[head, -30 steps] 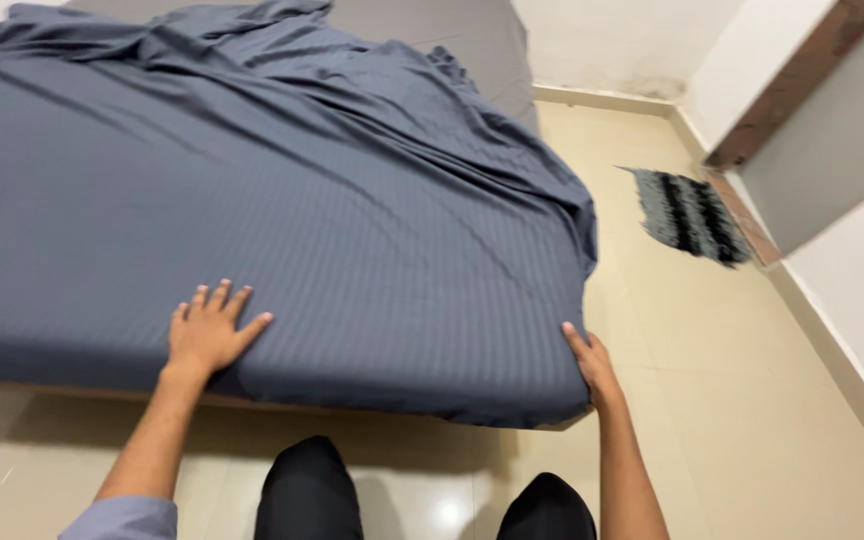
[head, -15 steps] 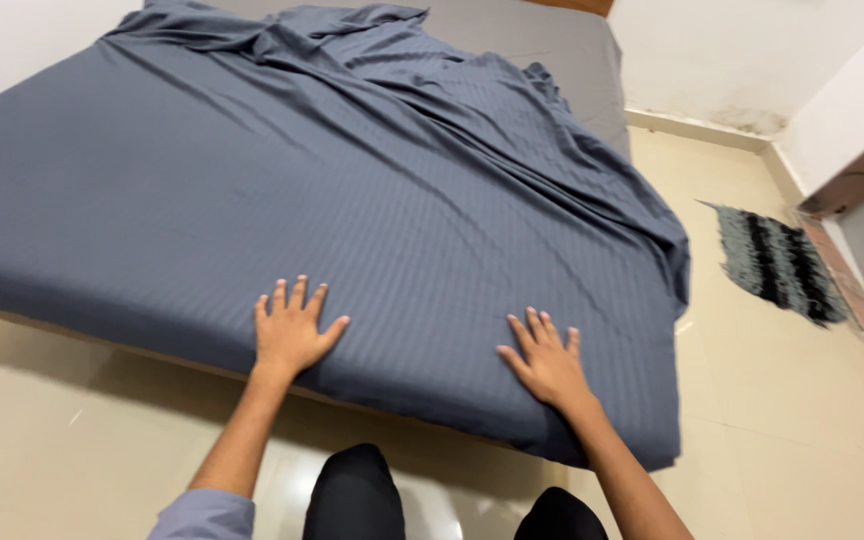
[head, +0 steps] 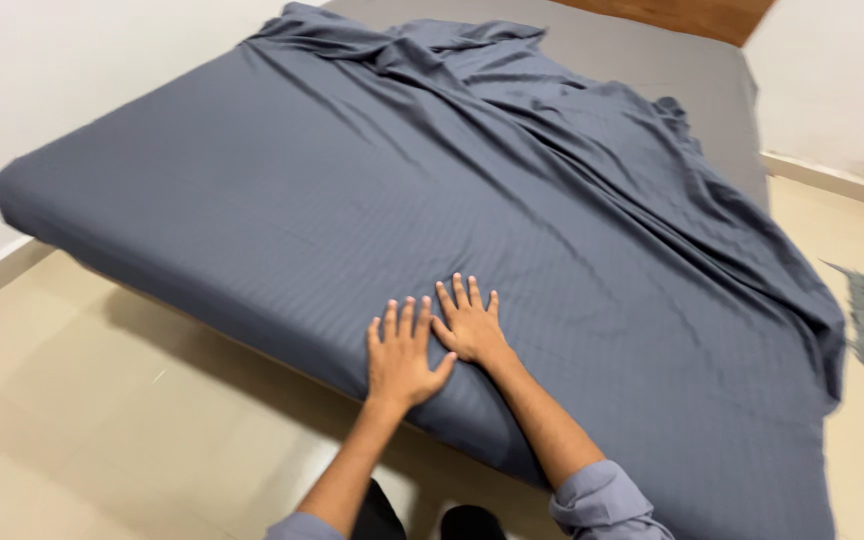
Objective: The person spreads a gray fitted sheet over a mattress and tucks the edges under the corners. They repeatedly smooth the surface and adjust the sheet along the sides to fit it snugly.
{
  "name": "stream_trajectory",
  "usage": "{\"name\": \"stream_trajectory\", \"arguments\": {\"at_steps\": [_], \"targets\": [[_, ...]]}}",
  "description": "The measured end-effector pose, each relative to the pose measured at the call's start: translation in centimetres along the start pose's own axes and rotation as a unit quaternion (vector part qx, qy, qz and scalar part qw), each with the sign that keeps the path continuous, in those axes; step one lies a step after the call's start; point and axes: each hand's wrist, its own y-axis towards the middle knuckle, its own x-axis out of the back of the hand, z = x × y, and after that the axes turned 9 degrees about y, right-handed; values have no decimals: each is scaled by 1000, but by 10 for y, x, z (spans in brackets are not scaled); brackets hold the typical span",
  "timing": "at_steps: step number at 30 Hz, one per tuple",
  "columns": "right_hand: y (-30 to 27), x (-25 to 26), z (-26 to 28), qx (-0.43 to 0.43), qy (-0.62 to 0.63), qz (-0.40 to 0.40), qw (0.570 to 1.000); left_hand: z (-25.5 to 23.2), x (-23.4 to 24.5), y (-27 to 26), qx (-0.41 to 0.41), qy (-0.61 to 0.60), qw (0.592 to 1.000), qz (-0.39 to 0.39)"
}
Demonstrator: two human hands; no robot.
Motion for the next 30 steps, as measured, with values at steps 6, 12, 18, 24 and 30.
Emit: {"name": "stream_trajectory", "arguments": {"at_steps": [6,12,18,24,30], "targets": [[50,0,24,46,-6,3,999,24,12,7,52,52,991,113],[135,-3,68,91,-4,32,995,201,18,73,224,126,945,203],[205,-5,110,126,1,61,990,313,0,120,288,150,925,198],[285,-21,168,167,13,68,984,361,-9,152,276,166,917,235],[376,-39,254,159,18,81,984,451,16,182,383,158,871,265]]}}
